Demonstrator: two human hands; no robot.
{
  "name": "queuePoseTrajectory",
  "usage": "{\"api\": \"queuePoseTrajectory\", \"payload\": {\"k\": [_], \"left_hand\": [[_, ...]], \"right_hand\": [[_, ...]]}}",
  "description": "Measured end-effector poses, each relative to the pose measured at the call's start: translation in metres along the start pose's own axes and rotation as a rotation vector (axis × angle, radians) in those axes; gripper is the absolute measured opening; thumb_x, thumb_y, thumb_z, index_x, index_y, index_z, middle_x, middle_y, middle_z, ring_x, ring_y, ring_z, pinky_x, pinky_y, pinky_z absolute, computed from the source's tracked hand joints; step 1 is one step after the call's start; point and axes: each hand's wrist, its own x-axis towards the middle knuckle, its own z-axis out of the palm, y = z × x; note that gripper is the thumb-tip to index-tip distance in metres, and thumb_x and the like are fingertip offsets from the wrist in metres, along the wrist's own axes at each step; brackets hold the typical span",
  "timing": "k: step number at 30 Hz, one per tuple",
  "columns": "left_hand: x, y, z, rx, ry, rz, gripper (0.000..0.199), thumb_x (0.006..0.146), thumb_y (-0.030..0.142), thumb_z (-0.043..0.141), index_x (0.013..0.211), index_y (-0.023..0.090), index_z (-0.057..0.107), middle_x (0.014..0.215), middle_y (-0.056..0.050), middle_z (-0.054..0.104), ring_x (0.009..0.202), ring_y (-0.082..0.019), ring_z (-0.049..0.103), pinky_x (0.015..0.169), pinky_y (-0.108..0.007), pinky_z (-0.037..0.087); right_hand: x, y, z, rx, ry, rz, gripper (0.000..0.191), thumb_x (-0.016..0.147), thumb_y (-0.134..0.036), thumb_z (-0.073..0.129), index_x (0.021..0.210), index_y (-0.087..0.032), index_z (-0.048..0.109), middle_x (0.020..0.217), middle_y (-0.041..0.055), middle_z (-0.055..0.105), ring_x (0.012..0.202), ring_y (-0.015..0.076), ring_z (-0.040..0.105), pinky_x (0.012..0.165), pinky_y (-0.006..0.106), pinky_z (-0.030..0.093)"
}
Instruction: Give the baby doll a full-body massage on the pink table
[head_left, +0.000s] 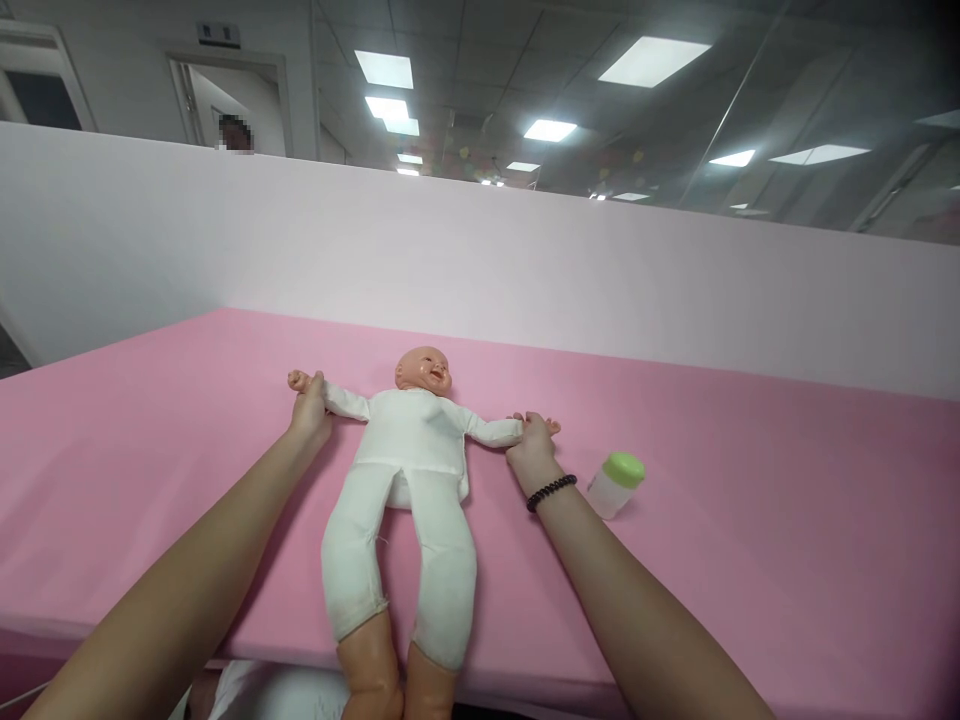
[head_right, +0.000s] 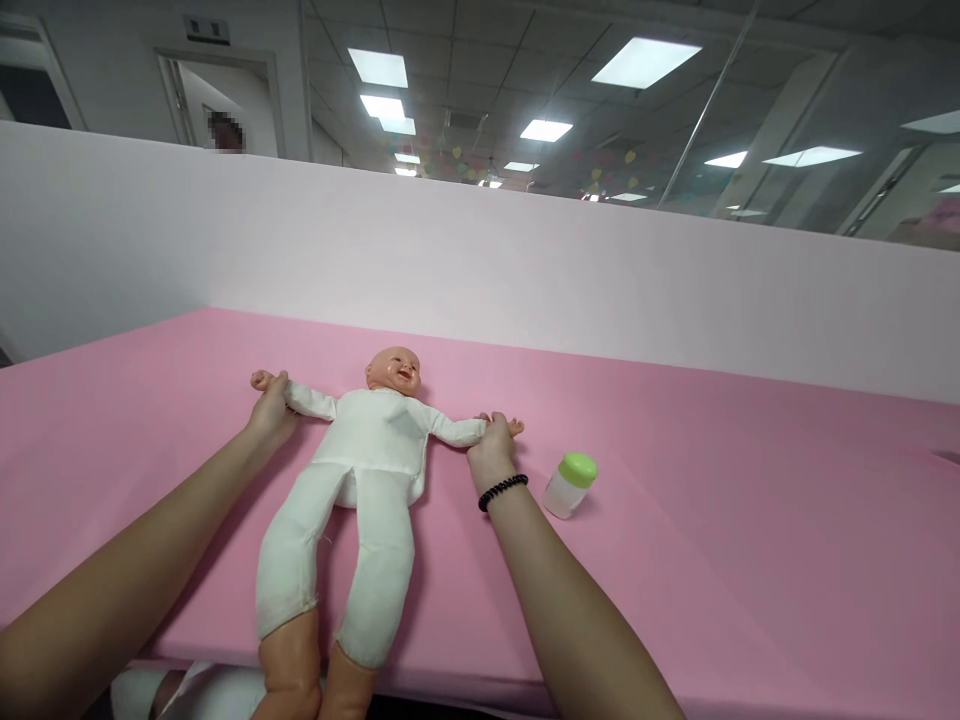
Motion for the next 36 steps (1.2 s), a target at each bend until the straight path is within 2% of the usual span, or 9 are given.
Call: {"api": "queuePoseTrajectory", "payload": {"k": [3, 7, 10, 14, 17, 20, 27, 32, 36], "left_hand": [[-0.001, 0.007, 0.001, -0.155, 0.106, -0.142, 0.018, 0.089, 0.034, 0.058, 0.088, 0.025, 0.041, 0.096, -0.004, 0.059, 0.097, -0.020, 0.062, 0.083, -0.033, 0.052], [-0.025, 0.018, 0.014, -0.026, 0.069, 0.081, 0.023, 0.081, 0.032, 0.066, 0.092, 0.025, 0.048, 0.094, -0.002, 0.061, 0.093, -0.019, 0.061, 0.083, -0.033, 0.050], [-0.048, 0.021, 0.024, 0.186, -0.153, 0.436, 0.023, 0.083, 0.034, 0.067, 0.095, 0.024, 0.050, 0.094, -0.002, 0.061, 0.091, -0.019, 0.060, 0.085, -0.033, 0.049], [-0.070, 0.023, 0.031, 0.648, -0.630, 0.837, 0.014, 0.092, 0.033, 0.057, 0.101, 0.022, 0.055, 0.097, -0.005, 0.064, 0.094, -0.022, 0.060, 0.092, -0.040, 0.045], [-0.076, 0.030, 0.032, 0.851, -0.822, 0.961, 0.015, 0.097, 0.034, 0.051, 0.099, 0.021, 0.058, 0.098, -0.007, 0.065, 0.096, -0.024, 0.059, 0.094, -0.042, 0.043], [-0.078, 0.038, 0.033, 0.908, -0.878, 0.989, 0.013, 0.096, 0.030, 0.050, 0.091, 0.021, 0.057, 0.094, -0.007, 0.064, 0.091, -0.022, 0.058, 0.089, -0.039, 0.043], [-0.080, 0.035, 0.034, 0.782, -0.781, 0.850, 0.006, 0.086, 0.027, 0.055, 0.086, 0.022, 0.057, 0.084, -0.003, 0.063, 0.082, -0.020, 0.057, 0.082, -0.035, 0.044], [-0.067, 0.028, 0.033, 0.364, -0.360, 0.449, 0.017, 0.077, 0.035, 0.069, 0.082, 0.021, 0.061, 0.079, 0.000, 0.061, 0.075, -0.017, 0.056, 0.072, -0.030, 0.046], [-0.036, 0.028, 0.023, -0.048, 0.007, 0.125, 0.026, 0.068, 0.034, 0.078, 0.074, 0.020, 0.057, 0.078, -0.002, 0.063, 0.076, -0.017, 0.060, 0.069, -0.029, 0.047]], "right_hand": [[0.001, 0.003, -0.002, -0.003, 0.035, 0.001, 0.012, 0.076, -0.015, 0.049, 0.081, -0.023, 0.042, 0.066, -0.0053, 0.051, 0.057, 0.0101, 0.051, 0.056, 0.023, 0.046], [-0.018, 0.001, 0.001, 0.060, -0.064, -0.271, 0.025, 0.075, -0.017, 0.058, 0.098, -0.022, 0.049, 0.070, -0.0047, 0.060, 0.068, 0.0120, 0.059, 0.066, 0.024, 0.050], [-0.043, 0.002, 0.004, -0.011, -0.280, -0.562, 0.028, 0.076, -0.025, 0.067, 0.099, -0.020, 0.053, 0.078, -0.0022, 0.063, 0.075, 0.0138, 0.063, 0.073, 0.027, 0.051], [-0.071, 0.015, -0.002, -0.291, -0.729, -0.945, 0.016, 0.084, -0.033, 0.067, 0.089, -0.020, 0.058, 0.082, 0.0004, 0.064, 0.075, 0.0146, 0.061, 0.073, 0.030, 0.050], [-0.078, 0.026, -0.007, -0.581, -1.136, -1.292, 0.006, 0.087, -0.023, 0.060, 0.091, -0.021, 0.064, 0.084, 0.0027, 0.069, 0.079, 0.0173, 0.062, 0.080, 0.035, 0.046], [-0.076, 0.031, -0.010, -0.747, -1.268, -1.449, 0.010, 0.088, -0.019, 0.057, 0.090, -0.021, 0.067, 0.079, 0.0027, 0.069, 0.076, 0.0179, 0.062, 0.080, 0.037, 0.042], [-0.077, 0.029, -0.010, -0.620, -1.131, -1.330, 0.005, 0.087, -0.021, 0.063, 0.090, -0.020, 0.067, 0.084, 0.0025, 0.071, 0.080, 0.0175, 0.063, 0.081, 0.035, 0.045], [-0.065, 0.008, 0.003, -0.226, -0.664, -0.817, 0.025, 0.074, -0.032, 0.078, 0.075, -0.019, 0.056, 0.071, -0.0019, 0.061, 0.066, 0.0128, 0.057, 0.068, 0.028, 0.049], [-0.029, -0.012, 0.009, 0.054, -0.221, -0.335, 0.025, 0.067, -0.021, 0.073, 0.074, -0.021, 0.048, 0.063, -0.0058, 0.053, 0.059, 0.0107, 0.053, 0.061, 0.025, 0.049]]}}
